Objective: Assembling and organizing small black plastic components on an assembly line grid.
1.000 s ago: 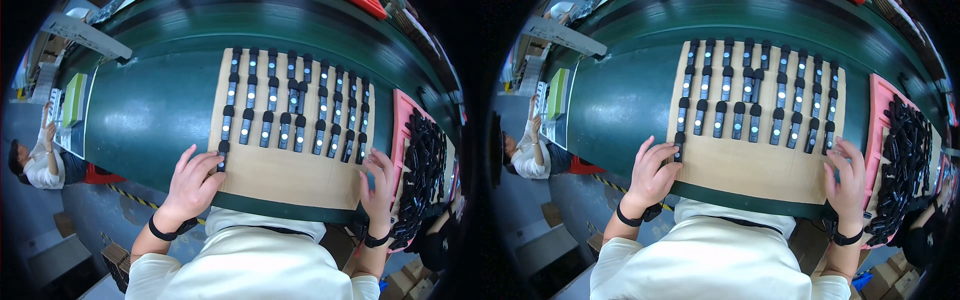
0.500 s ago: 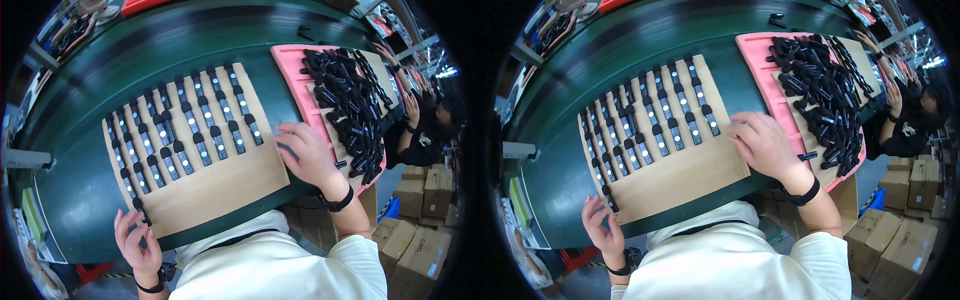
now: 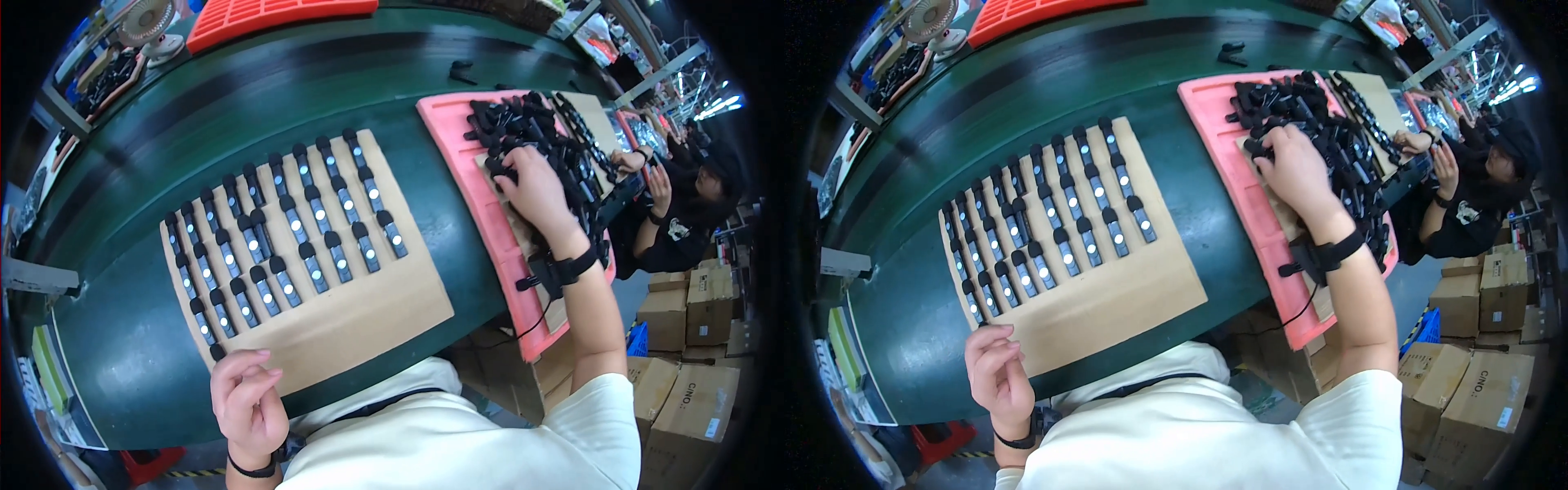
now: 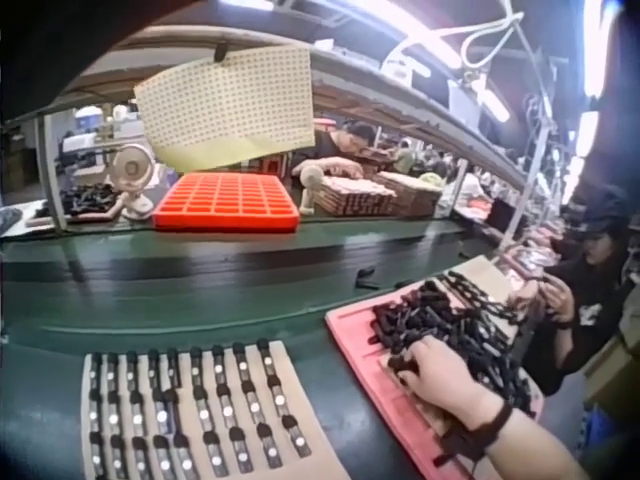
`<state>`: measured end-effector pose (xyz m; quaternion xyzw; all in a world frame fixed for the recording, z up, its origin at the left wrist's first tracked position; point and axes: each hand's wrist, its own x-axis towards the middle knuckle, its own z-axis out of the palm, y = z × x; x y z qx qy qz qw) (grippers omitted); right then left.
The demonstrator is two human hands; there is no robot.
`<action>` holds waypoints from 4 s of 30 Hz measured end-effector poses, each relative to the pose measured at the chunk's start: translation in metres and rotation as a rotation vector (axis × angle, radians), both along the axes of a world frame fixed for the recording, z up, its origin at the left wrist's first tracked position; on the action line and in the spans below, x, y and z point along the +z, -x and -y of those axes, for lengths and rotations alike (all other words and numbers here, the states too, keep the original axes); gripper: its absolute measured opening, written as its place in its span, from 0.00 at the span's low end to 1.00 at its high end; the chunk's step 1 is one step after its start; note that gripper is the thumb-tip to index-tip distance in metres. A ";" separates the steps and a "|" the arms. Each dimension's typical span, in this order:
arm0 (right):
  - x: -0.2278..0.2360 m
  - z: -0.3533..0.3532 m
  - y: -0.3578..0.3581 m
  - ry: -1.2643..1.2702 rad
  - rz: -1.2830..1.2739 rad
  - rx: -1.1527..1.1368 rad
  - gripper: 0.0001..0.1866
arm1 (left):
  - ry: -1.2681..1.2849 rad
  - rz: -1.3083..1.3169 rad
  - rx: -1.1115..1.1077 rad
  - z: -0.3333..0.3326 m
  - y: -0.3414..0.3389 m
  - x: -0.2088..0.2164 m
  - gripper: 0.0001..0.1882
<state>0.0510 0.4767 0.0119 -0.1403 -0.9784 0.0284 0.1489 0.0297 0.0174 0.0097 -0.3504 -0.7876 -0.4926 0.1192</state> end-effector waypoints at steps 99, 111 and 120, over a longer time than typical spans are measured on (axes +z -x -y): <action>0.007 0.259 -0.004 0.888 -0.224 1.016 0.19 | 0.018 0.078 -0.139 0.003 0.006 -0.015 0.13; -0.015 0.313 0.013 0.610 -0.104 1.067 0.19 | 0.066 0.154 0.303 0.079 -0.012 -0.032 0.17; -0.030 0.333 0.004 0.281 0.160 1.046 0.20 | -0.095 0.513 0.189 0.093 -0.007 -0.065 0.33</action>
